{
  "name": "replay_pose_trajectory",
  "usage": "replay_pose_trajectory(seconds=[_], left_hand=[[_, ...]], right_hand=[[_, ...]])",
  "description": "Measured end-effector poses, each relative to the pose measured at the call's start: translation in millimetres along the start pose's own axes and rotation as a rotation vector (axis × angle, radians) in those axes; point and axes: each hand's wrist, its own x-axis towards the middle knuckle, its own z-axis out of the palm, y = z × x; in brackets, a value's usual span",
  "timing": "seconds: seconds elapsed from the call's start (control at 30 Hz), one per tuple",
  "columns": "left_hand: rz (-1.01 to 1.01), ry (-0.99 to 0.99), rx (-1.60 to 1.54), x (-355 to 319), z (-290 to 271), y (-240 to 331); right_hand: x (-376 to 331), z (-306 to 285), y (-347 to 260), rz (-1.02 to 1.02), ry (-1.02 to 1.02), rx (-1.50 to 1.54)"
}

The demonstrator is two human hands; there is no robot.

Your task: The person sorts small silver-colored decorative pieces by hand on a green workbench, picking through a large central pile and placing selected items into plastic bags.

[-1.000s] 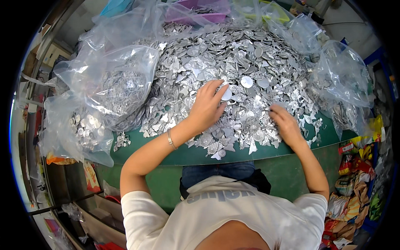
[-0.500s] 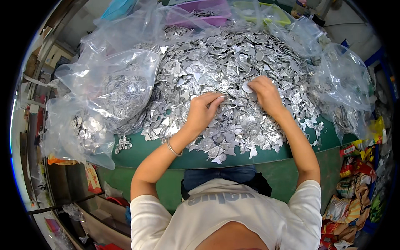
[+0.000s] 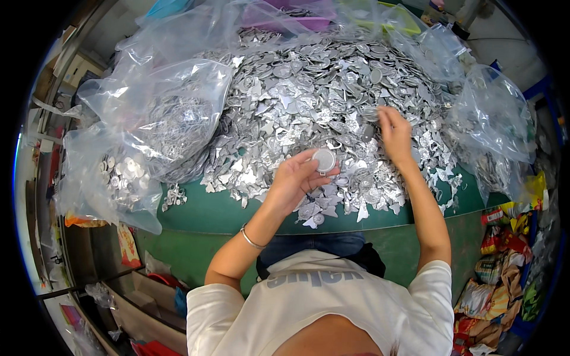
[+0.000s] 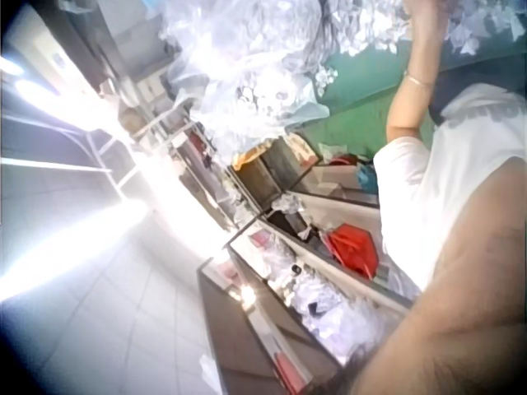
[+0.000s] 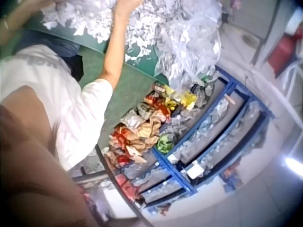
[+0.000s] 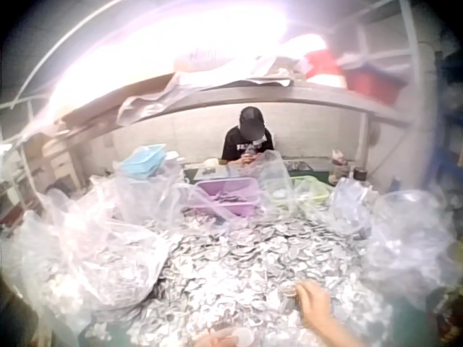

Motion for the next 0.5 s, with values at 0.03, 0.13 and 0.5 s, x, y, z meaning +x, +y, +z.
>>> replay_pose_trajectory(seconds=[0.03, 0.13, 0.5], left_hand=[[-0.020, -0.022, -0.018, -4, -3, -2], [-0.031, -0.026, -0.036, -11, -2, -7], [0.078, 0.084, 0.211, -18, -6, -16]], right_hand=[[-3, -4, -10, 0.258, 0.055, 0.259], [-20, -18, -15, 0.787, 0.076, 0.984], [-32, -28, -15, 0.403, -0.245, 0.295]])
